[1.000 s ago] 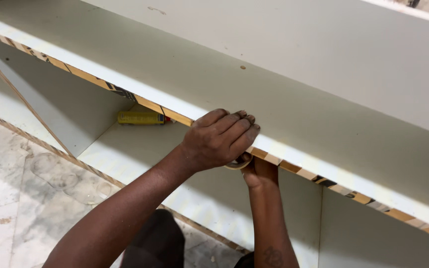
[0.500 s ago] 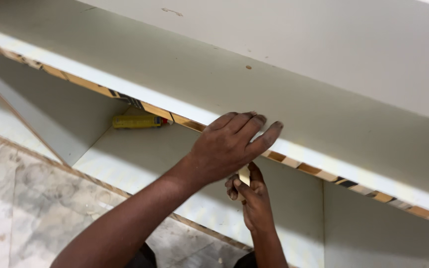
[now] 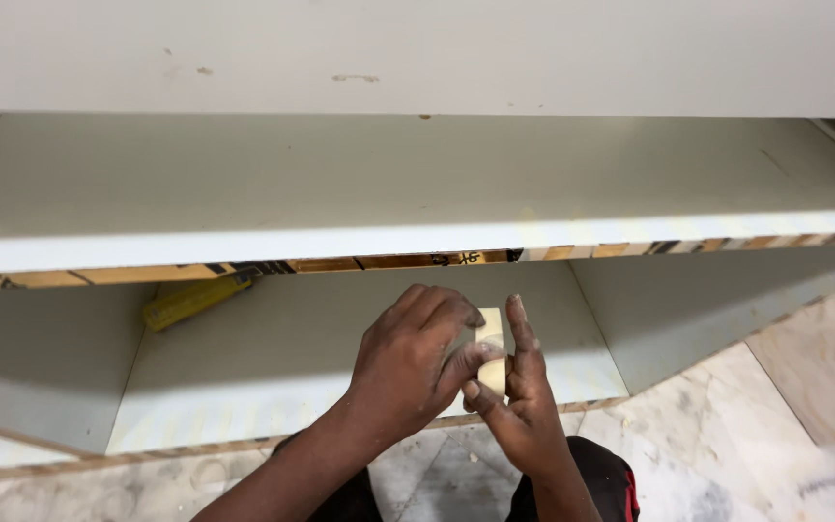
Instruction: The person applies masking tape along the front edge of a white cabinet shelf. They hold the tape roll in one hand and smooth the tape with the other, moving along the edge to cover the seam.
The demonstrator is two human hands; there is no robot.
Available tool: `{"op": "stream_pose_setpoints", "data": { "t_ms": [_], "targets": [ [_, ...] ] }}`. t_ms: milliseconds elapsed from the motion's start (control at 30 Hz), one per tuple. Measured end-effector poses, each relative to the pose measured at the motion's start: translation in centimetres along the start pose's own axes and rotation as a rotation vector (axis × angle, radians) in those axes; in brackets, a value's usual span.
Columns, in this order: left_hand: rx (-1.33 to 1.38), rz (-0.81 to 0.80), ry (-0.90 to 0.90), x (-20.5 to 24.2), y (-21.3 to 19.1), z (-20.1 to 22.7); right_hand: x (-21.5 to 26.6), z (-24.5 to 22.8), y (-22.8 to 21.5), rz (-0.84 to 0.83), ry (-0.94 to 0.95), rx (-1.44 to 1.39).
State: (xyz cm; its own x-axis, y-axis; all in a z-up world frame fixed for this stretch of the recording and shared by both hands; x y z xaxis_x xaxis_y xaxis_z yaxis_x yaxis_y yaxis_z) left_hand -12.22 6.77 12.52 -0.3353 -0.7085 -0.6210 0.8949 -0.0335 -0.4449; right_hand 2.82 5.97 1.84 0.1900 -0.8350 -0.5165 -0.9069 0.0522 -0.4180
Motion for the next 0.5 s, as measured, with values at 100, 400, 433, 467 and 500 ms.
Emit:
{"op": "stream_pose_setpoints", "data": {
  "t_ms": [100, 400, 433, 467, 500],
  "targets": [
    [0.093, -0.054, 0.027, 0.7, -0.6, -0.1, -0.1, -2.3, 0.9, 0.015, 0.033, -0.017],
    [-0.282, 0.083, 0.473, -1.3, -2.9, 2.8, -0.9, -2.4, 2.2, 0.237, 0.221, -0.172],
    [-0.34, 0.135, 0.529, -1.9, -3.3, 3.1, -1.1, -1.9, 2.1, 0.279, 0.276, -0.188],
    [-0.399, 0.188, 0.585, -2.5, -3.5, 3.4, -1.4, -1.8, 2.1, 0.307, 0.29, -0.208],
    [-0.372, 0.128, 0.533, -3.8, -3.3, 2.8, -1.9, -1.6, 2.1, 0.34, 0.302, -0.231]
  ]
}}
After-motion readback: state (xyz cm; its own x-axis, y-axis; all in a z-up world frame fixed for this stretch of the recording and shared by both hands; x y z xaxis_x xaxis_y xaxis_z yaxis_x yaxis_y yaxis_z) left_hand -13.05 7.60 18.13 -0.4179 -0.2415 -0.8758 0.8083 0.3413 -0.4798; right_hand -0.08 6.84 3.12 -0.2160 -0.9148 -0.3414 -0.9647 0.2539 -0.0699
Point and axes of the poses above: each hand's wrist, its own x-axis away from the middle knuckle, its own y-axis out of the palm, z = x × y, the point moved 8 cm from there along -x, towards the middle knuckle, and after that the axes turned 13 degrees about x, right-handed, at the moved point
